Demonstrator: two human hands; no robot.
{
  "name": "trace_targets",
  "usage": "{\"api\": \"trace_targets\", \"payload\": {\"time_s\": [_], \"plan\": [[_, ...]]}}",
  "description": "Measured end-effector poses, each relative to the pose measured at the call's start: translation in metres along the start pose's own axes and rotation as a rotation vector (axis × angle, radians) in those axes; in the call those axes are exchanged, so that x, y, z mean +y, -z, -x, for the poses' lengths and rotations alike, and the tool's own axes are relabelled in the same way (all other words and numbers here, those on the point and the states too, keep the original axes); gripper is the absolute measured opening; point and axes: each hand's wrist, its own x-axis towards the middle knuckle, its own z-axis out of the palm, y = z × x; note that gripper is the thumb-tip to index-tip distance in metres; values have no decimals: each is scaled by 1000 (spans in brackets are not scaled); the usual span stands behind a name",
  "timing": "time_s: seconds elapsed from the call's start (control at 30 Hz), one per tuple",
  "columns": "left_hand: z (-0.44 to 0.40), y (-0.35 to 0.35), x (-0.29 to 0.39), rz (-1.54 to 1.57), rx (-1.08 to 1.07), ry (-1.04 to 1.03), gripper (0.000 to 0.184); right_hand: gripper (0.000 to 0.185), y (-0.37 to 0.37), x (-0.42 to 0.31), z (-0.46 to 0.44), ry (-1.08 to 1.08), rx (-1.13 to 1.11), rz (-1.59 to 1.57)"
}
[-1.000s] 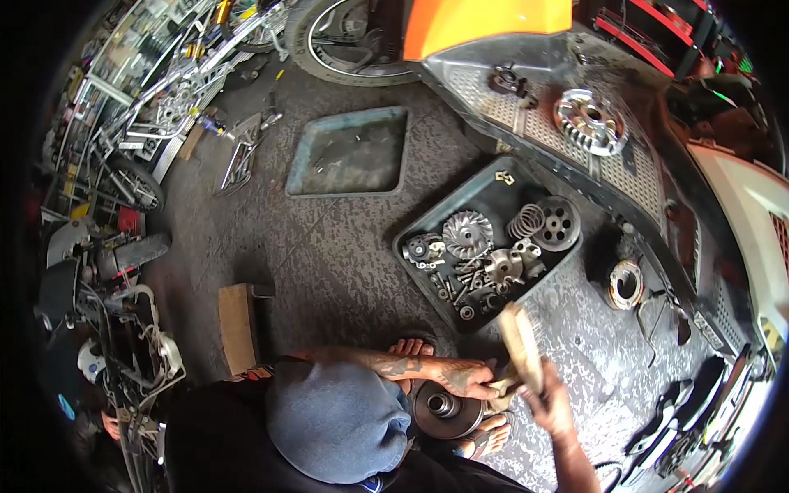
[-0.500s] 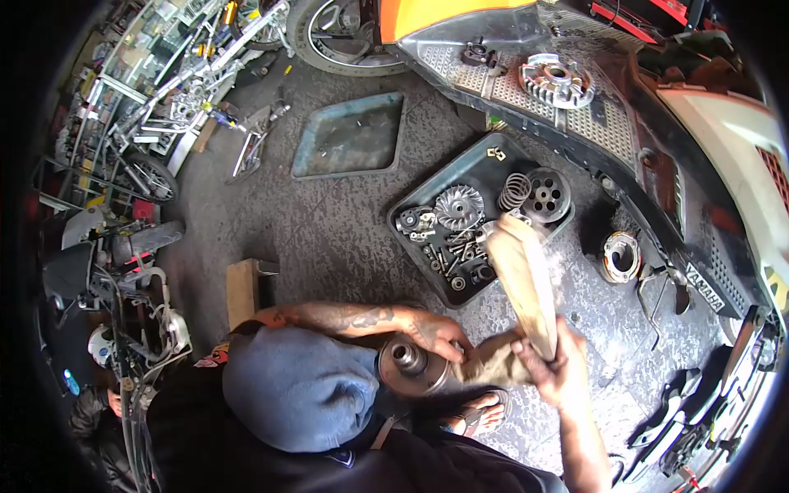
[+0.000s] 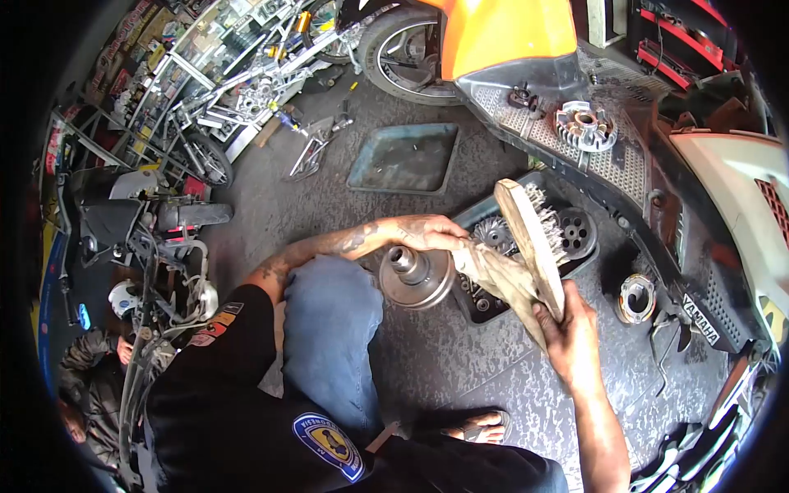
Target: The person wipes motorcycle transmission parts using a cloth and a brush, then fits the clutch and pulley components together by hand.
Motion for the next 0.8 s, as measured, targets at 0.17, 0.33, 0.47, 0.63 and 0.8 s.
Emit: {"api": "trace_targets", "payload": {"time_s": [0.17, 0.33, 0.47, 0.63, 0.8], "plan": [[47, 27, -41, -59, 70, -24, 36, 23, -47, -38, -28, -29, -76, 89], [132, 43, -86, -19, 185, 104, 31, 26, -106, -73, -75, 73, -288, 247], [186, 50, -139, 15, 131, 262, 42, 26, -170, -99, -111, 5, -530, 304], [205, 60, -266, 153, 163, 376, 53, 31, -265, -46, -171, 77, -557, 466], [223, 77, -270, 109, 510, 386, 51, 31, -307, -5, -199, 219, -135, 659]]}}
